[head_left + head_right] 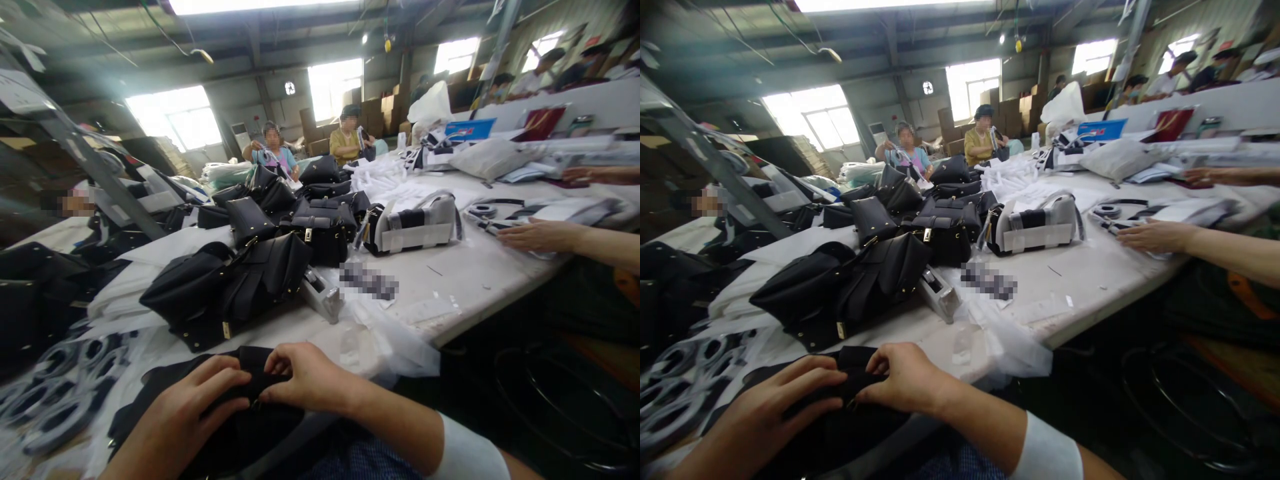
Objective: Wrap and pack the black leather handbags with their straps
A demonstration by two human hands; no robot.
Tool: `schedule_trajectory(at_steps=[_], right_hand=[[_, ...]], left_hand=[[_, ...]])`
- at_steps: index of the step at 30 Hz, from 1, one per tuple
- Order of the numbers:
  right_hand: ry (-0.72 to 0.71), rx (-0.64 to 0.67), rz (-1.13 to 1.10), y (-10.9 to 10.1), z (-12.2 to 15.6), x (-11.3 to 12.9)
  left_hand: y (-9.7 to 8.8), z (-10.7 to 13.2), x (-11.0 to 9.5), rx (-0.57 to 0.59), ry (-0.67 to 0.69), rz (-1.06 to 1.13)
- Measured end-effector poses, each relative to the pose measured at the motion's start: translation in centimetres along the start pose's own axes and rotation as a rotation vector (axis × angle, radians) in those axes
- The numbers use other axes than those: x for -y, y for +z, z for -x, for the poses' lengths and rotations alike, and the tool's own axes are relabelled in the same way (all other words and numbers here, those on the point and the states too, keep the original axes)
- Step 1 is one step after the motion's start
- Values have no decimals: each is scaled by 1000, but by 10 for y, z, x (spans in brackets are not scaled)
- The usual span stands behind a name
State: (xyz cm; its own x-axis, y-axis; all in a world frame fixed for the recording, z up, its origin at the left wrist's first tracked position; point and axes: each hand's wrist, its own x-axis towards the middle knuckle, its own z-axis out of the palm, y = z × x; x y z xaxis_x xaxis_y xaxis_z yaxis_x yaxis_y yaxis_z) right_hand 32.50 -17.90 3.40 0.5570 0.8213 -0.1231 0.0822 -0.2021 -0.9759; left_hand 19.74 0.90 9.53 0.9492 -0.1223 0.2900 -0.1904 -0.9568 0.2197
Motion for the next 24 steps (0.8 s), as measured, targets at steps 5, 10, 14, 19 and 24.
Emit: schedule_trajectory(at_steps=[5,10,14,19,24], right_hand=[[139,89,-253,4,-1,-2],[188,48,-421,12,-3,-9],[169,16,-423,15,-2,-10],[158,26,-294,20,7,-3],[20,-26,-128,33,19,-5]], left_hand=[[-3,-4,-5,39,-14,24],[-2,-5,-6,44,-34,30],[-6,-2,-9,67,-136,74],[-21,8,-14,94,-448,197],[-26,20,-10,472,-769,561]])
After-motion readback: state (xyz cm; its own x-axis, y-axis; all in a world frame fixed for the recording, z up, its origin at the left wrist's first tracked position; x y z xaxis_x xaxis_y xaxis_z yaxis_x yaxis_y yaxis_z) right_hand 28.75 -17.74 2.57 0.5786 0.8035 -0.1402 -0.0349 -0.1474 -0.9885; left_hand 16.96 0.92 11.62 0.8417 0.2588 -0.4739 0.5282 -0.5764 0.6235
